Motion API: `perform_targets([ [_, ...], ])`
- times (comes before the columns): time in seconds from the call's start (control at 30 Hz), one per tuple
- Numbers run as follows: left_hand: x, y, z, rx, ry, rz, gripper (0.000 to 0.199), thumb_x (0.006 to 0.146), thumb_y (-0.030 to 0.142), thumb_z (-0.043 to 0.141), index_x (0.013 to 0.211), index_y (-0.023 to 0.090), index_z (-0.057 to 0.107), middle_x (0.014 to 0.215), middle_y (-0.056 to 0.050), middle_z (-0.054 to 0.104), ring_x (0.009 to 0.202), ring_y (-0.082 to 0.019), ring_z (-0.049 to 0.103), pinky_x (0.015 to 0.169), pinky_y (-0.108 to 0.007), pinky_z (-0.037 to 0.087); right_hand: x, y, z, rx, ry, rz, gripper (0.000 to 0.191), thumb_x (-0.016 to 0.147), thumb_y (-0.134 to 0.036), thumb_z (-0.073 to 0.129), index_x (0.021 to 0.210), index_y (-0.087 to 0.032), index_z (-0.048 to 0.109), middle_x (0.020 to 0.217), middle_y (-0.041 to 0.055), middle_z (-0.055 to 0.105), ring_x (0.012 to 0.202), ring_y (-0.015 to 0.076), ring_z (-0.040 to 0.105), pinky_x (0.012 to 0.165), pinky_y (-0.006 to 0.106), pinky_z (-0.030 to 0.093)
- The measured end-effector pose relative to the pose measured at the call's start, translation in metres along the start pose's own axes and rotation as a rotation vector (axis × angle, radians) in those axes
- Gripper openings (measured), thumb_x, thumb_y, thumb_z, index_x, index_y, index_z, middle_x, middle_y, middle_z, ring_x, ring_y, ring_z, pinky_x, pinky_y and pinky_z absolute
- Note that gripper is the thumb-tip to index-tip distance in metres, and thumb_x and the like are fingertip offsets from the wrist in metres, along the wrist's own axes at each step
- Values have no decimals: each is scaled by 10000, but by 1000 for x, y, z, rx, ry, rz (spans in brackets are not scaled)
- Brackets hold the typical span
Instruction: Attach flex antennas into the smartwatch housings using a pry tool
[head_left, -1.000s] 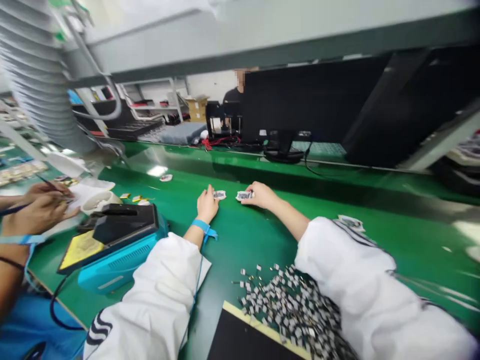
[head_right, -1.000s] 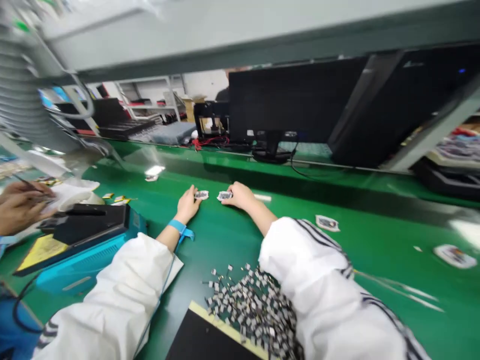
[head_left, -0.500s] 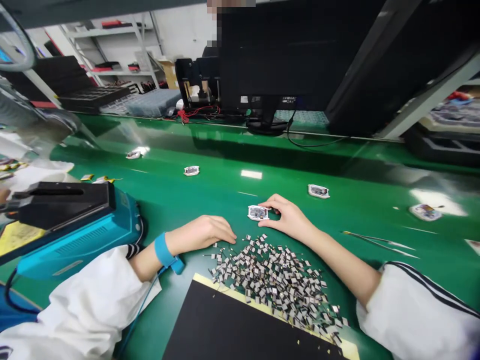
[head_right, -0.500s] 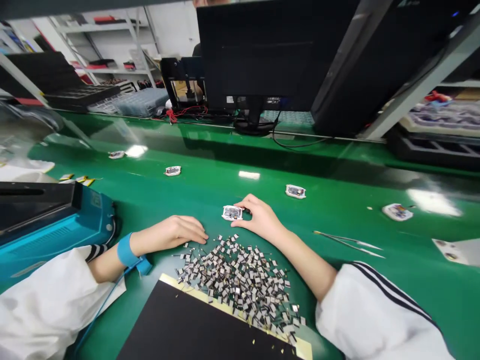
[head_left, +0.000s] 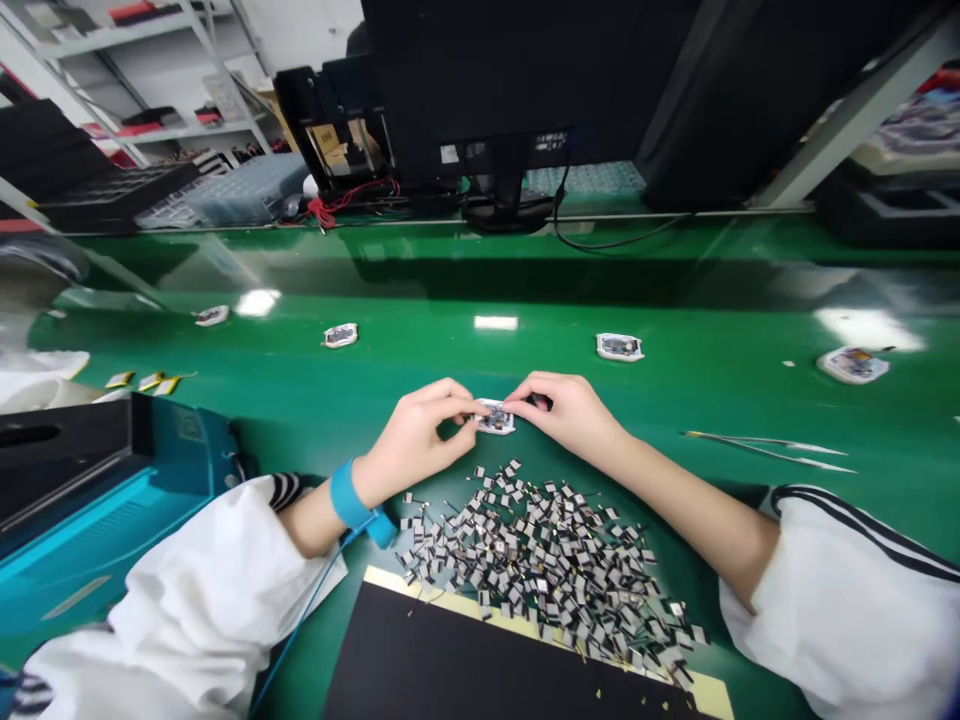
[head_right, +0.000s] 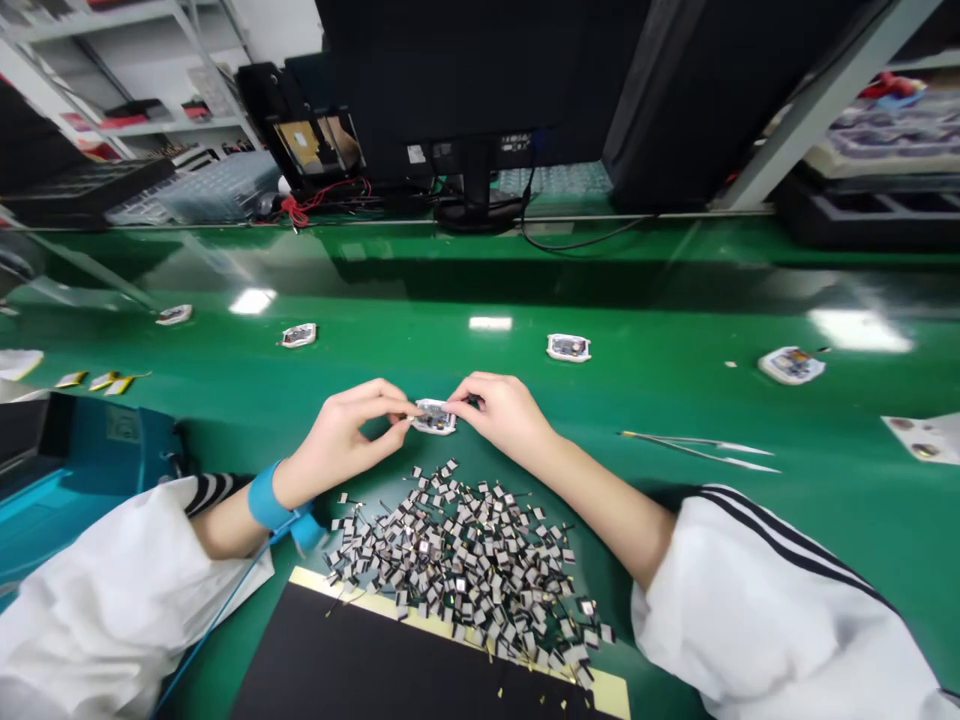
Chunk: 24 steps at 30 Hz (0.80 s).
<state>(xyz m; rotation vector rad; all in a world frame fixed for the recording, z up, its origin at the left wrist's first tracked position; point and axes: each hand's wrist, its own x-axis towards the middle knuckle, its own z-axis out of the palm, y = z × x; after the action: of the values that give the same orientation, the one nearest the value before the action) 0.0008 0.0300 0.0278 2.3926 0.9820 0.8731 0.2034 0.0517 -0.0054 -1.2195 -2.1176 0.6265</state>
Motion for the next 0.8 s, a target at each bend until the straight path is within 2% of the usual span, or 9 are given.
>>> perform_targets([
  [0.07, 9, 0, 10, 7, 7, -2, 203, 724, 77, 524, 886, 139, 629, 781, -19, 585, 682, -76, 531, 655, -180, 444, 0, 0, 0, -1, 2, 22, 120, 771, -251, 583, 725, -154, 636, 628, -17, 561, 516, 70, 418, 524, 204, 340],
  [0.13, 13, -2, 15, 24, 6, -17, 208, 706, 58, 526, 869, 134, 631, 778, -17, 593, 680, -77, 535, 651, -178, 444, -3, -1, -1, 5, -11, 17, 157, 755, -284, 604, 836, -152, 628, 724, -4, 581, 558, 77, 436, 555, 209, 366],
  [0.27, 14, -6, 13, 60, -3, -48, 174, 702, 68, 539, 838, 126, 629, 776, -19, 595, 681, -77, 542, 648, -175, 443, -6, -5, 0, -29, -13, -13, 491, 658, -384, 684, 1049, -121, 544, 949, 47, 568, 716, 124, 489, 646, 243, 422],
  [0.37, 13, -8, 11, 61, -8, -53, 153, 706, 63, 536, 821, 118, 620, 773, -16, 598, 673, -66, 548, 652, -161, 442, -4, -8, 5, -64, -34, -16, 450, 672, -352, 673, 1037, -124, 540, 952, 47, 570, 737, 140, 509, 659, 263, 436],
  [0.53, 13, -11, 13, 108, -36, -47, 122, 715, 75, 532, 802, 111, 610, 753, -15, 585, 652, -69, 538, 633, -166, 438, -1, -7, 9, -17, -9, -45, 421, 675, -276, 673, 1045, -133, 530, 916, 29, 593, 664, 114, 515, 589, 230, 438],
  [0.67, 12, -12, 14, 217, -80, 42, 158, 756, 103, 510, 880, 106, 607, 786, -33, 583, 664, -87, 524, 635, -197, 436, -2, -5, 9, -16, -11, -82, 385, 688, -279, 667, 1020, -132, 540, 922, 30, 597, 668, 107, 520, 598, 224, 437],
  [0.8, 12, -13, 13, 243, -104, 93, 153, 775, 129, 527, 904, 112, 606, 732, -19, 591, 661, -101, 528, 630, -209, 441, -3, -5, 8, -11, -15, -112, 356, 691, -273, 665, 992, -120, 552, 895, 32, 592, 669, 102, 514, 600, 218, 428],
])
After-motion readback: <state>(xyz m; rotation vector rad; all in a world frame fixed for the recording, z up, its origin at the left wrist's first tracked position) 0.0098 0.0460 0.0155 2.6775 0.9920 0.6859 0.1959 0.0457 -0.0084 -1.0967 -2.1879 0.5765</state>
